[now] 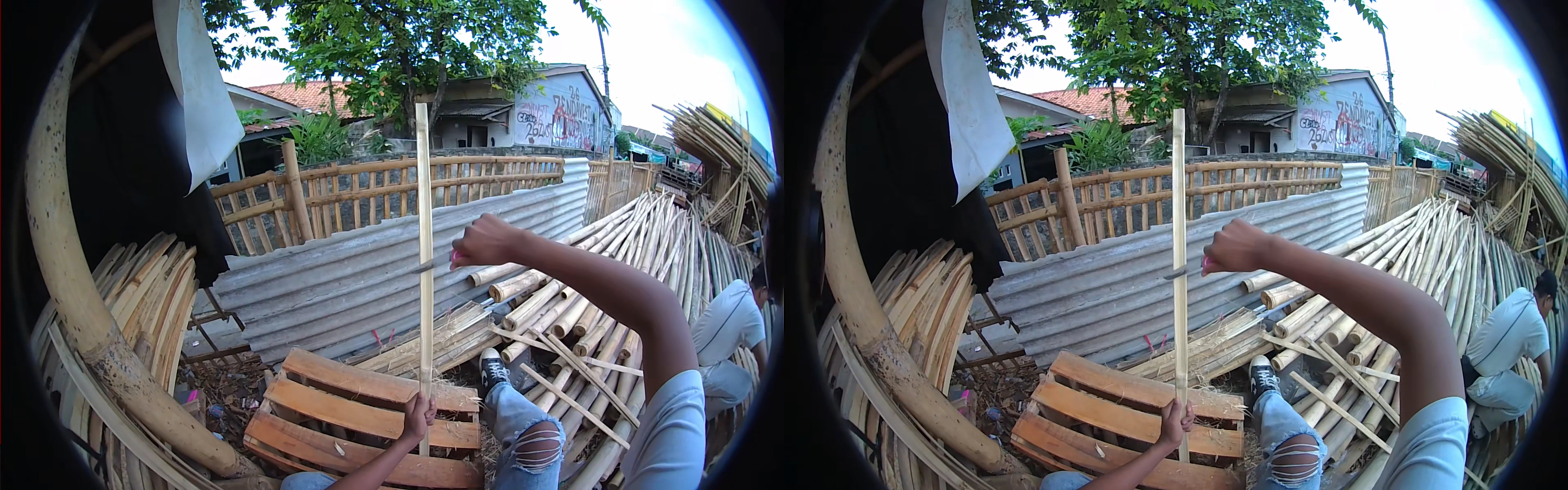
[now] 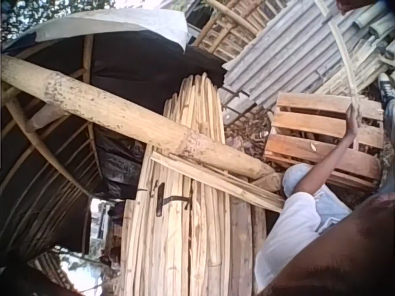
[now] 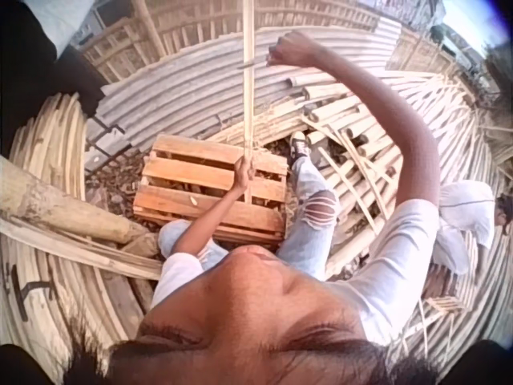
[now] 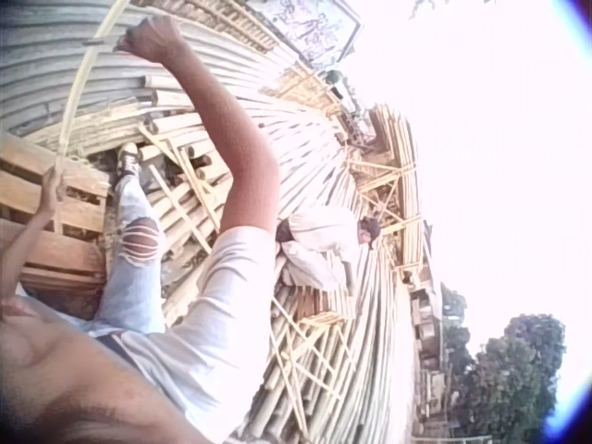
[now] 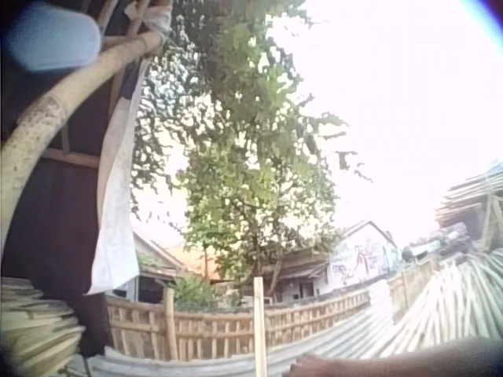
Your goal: Scraping and thinning a strip of bamboo using a small knife.
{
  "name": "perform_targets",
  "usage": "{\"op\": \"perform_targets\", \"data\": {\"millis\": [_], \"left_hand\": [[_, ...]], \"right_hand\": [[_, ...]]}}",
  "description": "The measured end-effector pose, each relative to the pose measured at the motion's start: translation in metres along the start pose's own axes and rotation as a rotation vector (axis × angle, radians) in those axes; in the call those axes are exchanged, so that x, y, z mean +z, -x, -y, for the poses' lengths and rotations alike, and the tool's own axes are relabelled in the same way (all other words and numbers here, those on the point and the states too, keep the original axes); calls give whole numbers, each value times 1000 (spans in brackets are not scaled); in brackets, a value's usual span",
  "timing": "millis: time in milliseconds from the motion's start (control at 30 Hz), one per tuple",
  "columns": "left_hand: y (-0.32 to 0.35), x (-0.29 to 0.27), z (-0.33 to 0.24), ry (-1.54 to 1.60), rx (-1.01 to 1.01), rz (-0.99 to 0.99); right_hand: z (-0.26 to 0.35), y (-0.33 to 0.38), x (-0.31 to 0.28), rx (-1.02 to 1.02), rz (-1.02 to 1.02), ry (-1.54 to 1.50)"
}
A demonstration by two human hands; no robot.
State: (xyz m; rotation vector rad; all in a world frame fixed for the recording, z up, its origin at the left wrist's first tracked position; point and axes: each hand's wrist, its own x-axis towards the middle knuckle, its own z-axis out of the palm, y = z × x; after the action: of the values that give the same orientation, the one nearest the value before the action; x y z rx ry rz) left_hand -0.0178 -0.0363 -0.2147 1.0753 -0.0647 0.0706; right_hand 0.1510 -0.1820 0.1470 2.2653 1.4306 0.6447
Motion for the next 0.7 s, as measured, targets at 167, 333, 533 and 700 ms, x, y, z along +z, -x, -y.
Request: {"op": "perform_targets", "data": {"millis": [167,333,533,700], "left_hand": [[8,1,2,38,39,3],[5,4,3,-68,63,-69],[-6,6,-16,-243,146,-152],[-20,14,-44,-339,198,-198]], "right_hand": [[45,12,12,-124,135,-49],[-1,-10,6,526,-297,-244],[105,17,55,355,43,-387],[164,43,96,282,20,-483]]}}
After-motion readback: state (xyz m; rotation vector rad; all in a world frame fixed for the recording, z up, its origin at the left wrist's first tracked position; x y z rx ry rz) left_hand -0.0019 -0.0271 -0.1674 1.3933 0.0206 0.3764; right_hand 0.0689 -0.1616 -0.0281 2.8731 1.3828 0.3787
